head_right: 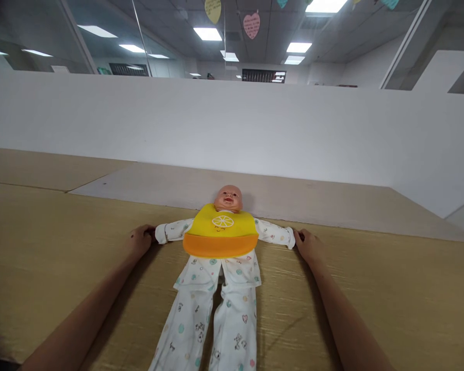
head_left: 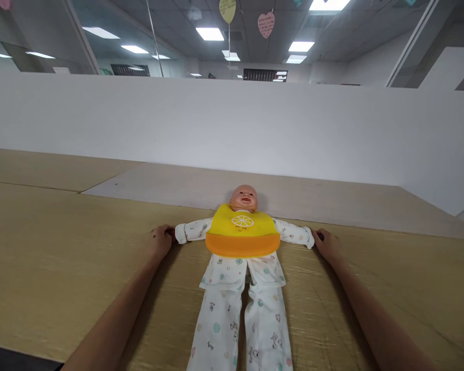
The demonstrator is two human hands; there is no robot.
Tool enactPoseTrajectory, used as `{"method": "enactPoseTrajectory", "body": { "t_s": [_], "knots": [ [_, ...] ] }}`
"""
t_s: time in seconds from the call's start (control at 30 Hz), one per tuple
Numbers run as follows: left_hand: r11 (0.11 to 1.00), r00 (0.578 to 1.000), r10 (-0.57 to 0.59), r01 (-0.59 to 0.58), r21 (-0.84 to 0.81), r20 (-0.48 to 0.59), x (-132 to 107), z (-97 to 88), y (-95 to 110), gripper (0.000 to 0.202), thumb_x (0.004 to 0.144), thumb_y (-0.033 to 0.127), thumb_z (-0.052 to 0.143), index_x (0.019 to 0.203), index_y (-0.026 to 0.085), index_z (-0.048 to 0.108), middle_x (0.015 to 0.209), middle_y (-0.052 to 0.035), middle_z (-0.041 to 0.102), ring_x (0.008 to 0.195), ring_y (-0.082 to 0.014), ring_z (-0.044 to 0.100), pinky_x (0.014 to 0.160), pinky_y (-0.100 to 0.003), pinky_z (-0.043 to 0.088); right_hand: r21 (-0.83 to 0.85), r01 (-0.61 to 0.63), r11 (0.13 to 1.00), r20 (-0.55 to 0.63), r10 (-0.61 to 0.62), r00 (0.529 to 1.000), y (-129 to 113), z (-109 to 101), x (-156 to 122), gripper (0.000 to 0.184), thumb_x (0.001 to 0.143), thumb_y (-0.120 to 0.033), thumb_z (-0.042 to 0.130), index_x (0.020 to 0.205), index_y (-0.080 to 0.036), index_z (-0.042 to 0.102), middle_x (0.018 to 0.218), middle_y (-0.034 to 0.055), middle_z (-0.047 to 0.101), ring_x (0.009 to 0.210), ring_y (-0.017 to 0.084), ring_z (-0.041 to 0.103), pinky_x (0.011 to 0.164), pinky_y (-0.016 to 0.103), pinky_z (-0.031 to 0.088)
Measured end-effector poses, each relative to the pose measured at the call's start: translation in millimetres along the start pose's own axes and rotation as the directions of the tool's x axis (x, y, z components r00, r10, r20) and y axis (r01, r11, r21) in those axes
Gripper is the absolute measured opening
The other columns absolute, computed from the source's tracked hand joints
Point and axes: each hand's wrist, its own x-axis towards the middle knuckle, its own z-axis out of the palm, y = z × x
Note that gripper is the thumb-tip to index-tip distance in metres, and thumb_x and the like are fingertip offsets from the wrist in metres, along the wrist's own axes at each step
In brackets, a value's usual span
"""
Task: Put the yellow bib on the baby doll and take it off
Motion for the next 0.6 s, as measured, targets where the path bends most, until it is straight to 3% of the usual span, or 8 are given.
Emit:
{"method": "enactPoseTrajectory", "body": {
  "t_s": [0.13,0.37,0.5,0.6],
  "knots": [
    [0.999,1.000,-0.023,0.022,-0.048,-0.010,0,-2.6,2,0.034,0.073,0.010,0.040,0.091,0.015,0.069,0.098,-0.0096,0.072,0.093,-0.0225,0.064,0.079,-0.030,0.048,0.000,0.015,1.000,0.015,-0.015,1.000,-1,-1,0,0.041,0.091,-0.049,0.038,0.088,-0.019,0.065,0.086,0.0094,0.070,0.082,0.023,0.063,0.067,0.028,0.037],
    [0.964,0.980,-0.180,0.159,-0.215,-0.083,-2,-8.7,9,0.032,0.075,0.017,0.038,0.087,0.018,0.068,0.095,-0.0086,0.072,0.092,-0.0246,0.065,0.077,-0.033,0.050,0.077,-0.019,0.997,-0.010,0.020,1.000,1,0,1,0.050,0.094,-0.045,0.022,0.085,-0.017,0.063,0.087,0.0127,0.069,0.077,0.021,0.061,0.067,0.029,0.036],
    [0.954,0.980,-0.184,0.159,-0.255,-0.076,-3,-7.7,10,0.032,0.075,0.017,0.039,0.087,0.017,0.069,0.094,-0.0093,0.072,0.091,-0.0250,0.065,0.080,-0.034,0.050,0.234,-0.052,0.971,-0.120,0.082,0.989,-5,-8,-2,0.046,0.091,-0.048,0.026,0.077,-0.017,0.058,0.079,0.0124,0.067,0.069,0.020,0.058,0.062,0.029,0.036],
    [0.950,0.981,-0.181,0.155,-0.269,-0.075,-4,-5.1,9,0.030,0.075,0.017,0.040,0.087,0.017,0.068,0.094,-0.0092,0.072,0.092,-0.0246,0.065,0.082,-0.035,0.050,0.355,0.052,0.933,-0.255,0.043,0.966,-22,-28,-14,0.048,0.088,-0.055,0.030,0.073,-0.018,0.055,0.071,0.0111,0.063,0.061,0.018,0.053,0.059,0.029,0.036]
  ]
}}
